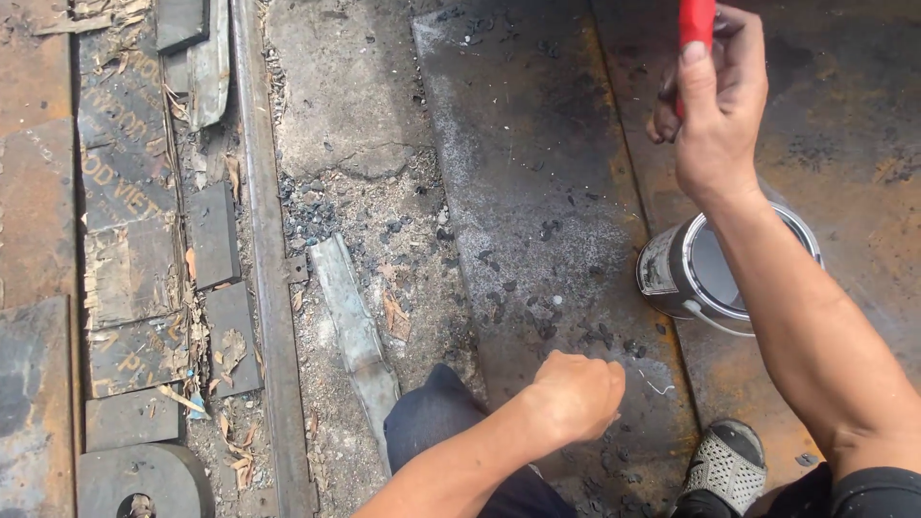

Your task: Painting the surfaces and edges of large metal structures using a hand roller and paint bucket.

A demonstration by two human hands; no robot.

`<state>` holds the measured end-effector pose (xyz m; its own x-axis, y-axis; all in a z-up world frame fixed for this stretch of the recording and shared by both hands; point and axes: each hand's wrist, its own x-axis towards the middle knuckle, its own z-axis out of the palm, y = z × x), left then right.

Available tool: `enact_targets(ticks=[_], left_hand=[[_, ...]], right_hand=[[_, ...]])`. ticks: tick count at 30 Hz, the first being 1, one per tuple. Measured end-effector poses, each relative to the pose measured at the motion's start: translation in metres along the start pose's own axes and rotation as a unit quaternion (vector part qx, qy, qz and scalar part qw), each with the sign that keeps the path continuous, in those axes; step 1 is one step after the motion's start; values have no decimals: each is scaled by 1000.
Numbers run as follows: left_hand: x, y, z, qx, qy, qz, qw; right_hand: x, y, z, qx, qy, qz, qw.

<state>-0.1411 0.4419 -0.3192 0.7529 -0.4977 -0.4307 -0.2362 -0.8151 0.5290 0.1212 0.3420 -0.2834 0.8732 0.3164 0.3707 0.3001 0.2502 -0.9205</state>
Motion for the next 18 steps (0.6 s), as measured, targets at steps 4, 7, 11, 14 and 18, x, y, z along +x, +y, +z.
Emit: enact_targets(ticks=[4,7,11,14,18], left_hand=[[-1,6,-7,19,-5,13,1000],[2,14,-8,22,-18,22,999],[5,19,-3,30,-44,25,998],[13,22,2,34,-54,25,998],[23,19,12,26,-59,36,997]], right_hand=[[3,4,-19,32,4,-5,999],[12,-3,-30,41,7,-9,999],[7,6,-45,26,10,-6,1000],[19,-1,-63,30,13,-2,999],[19,0,-86,18,18,-23,999]])
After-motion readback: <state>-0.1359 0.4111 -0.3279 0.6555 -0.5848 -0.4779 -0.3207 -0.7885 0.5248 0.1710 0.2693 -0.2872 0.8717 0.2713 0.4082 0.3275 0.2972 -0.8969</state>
